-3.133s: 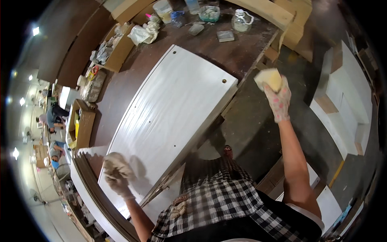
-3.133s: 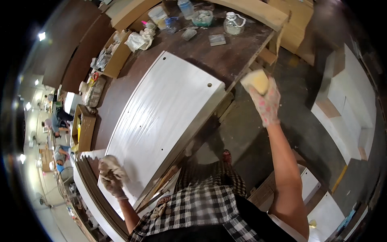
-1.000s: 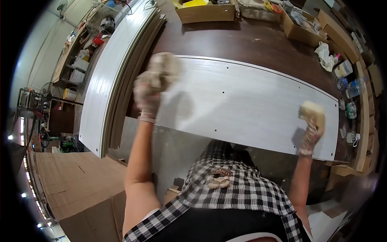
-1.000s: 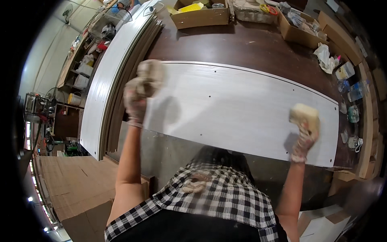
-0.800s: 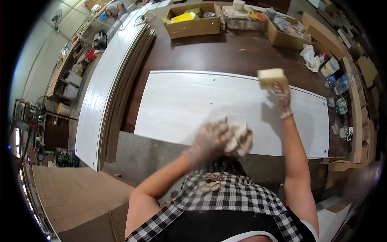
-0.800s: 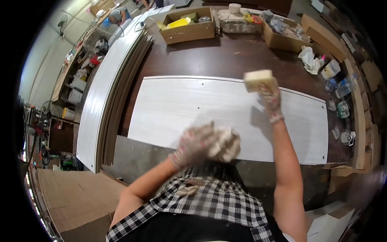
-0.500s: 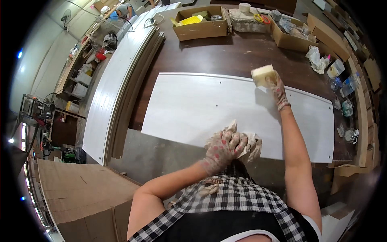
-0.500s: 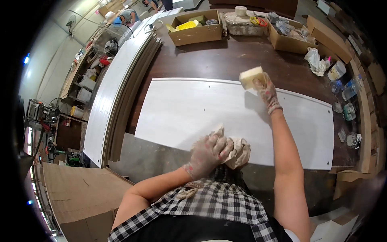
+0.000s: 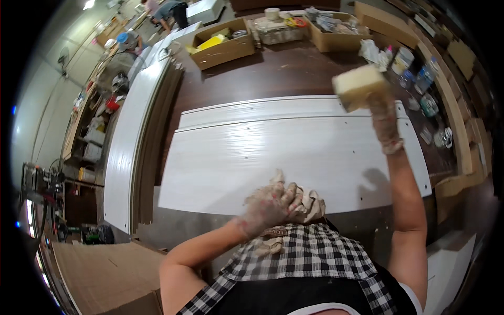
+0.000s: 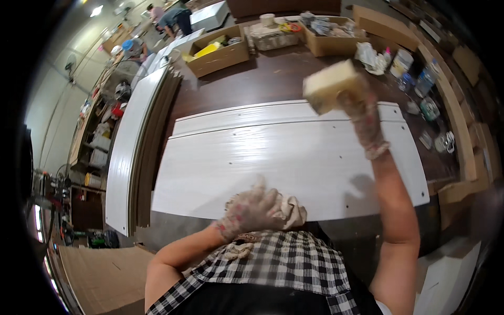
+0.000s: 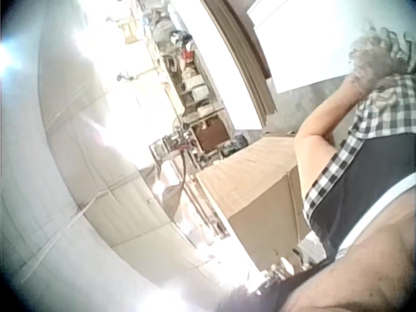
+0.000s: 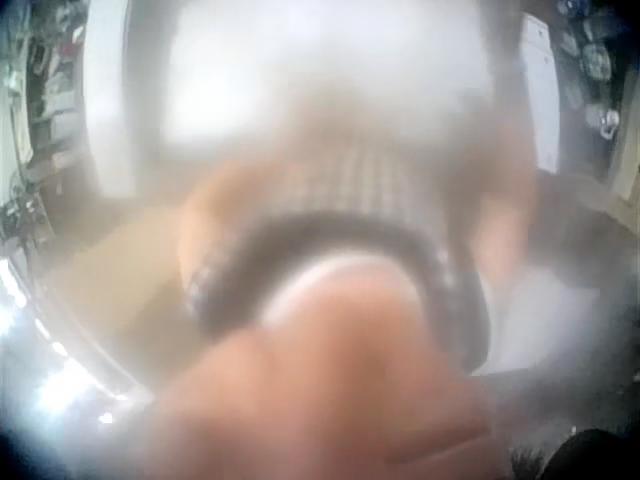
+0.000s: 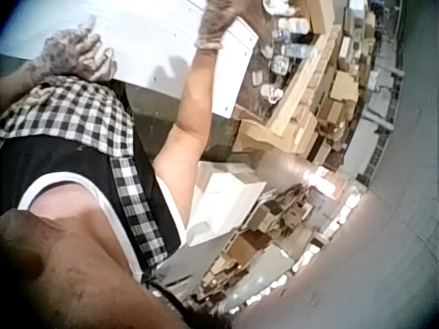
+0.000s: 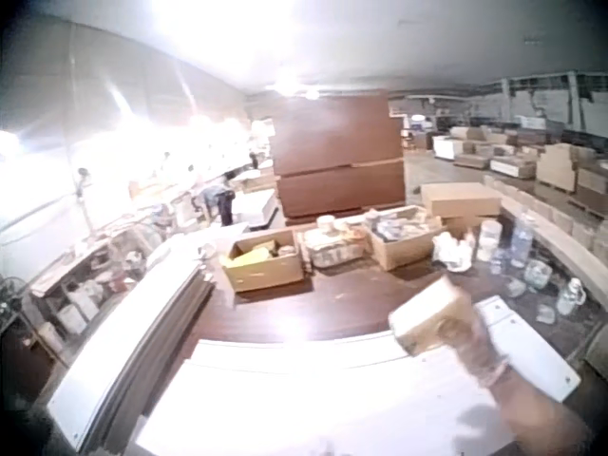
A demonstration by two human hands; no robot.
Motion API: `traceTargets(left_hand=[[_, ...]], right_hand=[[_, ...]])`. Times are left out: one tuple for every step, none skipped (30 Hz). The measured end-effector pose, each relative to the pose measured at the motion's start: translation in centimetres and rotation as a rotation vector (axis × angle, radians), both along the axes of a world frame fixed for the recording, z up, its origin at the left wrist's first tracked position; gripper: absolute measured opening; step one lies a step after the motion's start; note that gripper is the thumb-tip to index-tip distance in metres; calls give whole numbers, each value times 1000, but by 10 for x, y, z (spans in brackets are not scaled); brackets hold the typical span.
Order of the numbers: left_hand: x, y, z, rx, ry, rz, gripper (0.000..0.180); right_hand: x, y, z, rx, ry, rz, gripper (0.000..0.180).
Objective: The person wipes white furniture panels using a cloth and a sponge, turning them over and moving them between stacks on a workbench.
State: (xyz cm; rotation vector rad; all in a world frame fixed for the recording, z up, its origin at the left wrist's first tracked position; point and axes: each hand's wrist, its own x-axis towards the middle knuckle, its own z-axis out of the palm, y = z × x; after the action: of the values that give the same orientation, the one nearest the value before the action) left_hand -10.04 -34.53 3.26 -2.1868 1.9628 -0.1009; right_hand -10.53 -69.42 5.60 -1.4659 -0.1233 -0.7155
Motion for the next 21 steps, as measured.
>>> traceTargets(left_hand=[[3,1,20,47,13,-2,46],[5,-5,56,191,47,36,46],[9,-21,100,286,222,237,48],[15,-33,132,390,392,446,50],[27,-28,141,319,257,299,57],[43,-19,151,239,122,140,65],[58,-11,164,133,154,123,59],[77,-2,179,24,183,104,53],[109,12,174,-157,209,102,56],[138,14,179,-246,174,87,57],[174,4,177,-343,155,37,59],[194,-14,186,-329,115,127,58],[218,-44,192,-324,91,184,57],[233,-67,192,-296,118,386,55],[267,-81,186,-351,127,386,52],[287,-99,175,-380,103,364,50],[306,-114,165,-414,80,341,48],[311,-137,154,-425,25,293,47],[327,-149,140,-401,-24,371,46],[325,-168,132,-364,-59,439,45],[319,-180,118,-433,144,290,44]], right_hand=[[-19,-6,19,-128,-28,-87,42],[-45,-34,20,-214,-47,-265,39],[-75,-63,22,-306,-59,-454,37],[-98,-66,47,-80,-138,-254,36],[-117,-67,72,163,-214,-56,34],[-135,-59,90,415,-308,230,34],[-143,-50,103,700,-359,521,33],[-151,-47,101,625,-419,480,35],[-159,-45,99,549,-479,438,38],[-164,-41,97,477,-534,403,40],[-179,-40,96,384,-578,331,43],[-179,-32,93,367,-593,250,45],[-189,-23,95,329,-596,135,47],[-192,-15,93,309,-595,39,48],[-188,-2,96,355,-524,-269,51],[-188,5,94,401,-442,-580,54],[-194,7,88,385,-384,-649,56],[-202,7,76,370,-319,-728,57],[-214,6,64,394,-274,-761,57],[-213,15,63,420,-304,-836,47],[-223,18,52,449,-274,-881,46]])
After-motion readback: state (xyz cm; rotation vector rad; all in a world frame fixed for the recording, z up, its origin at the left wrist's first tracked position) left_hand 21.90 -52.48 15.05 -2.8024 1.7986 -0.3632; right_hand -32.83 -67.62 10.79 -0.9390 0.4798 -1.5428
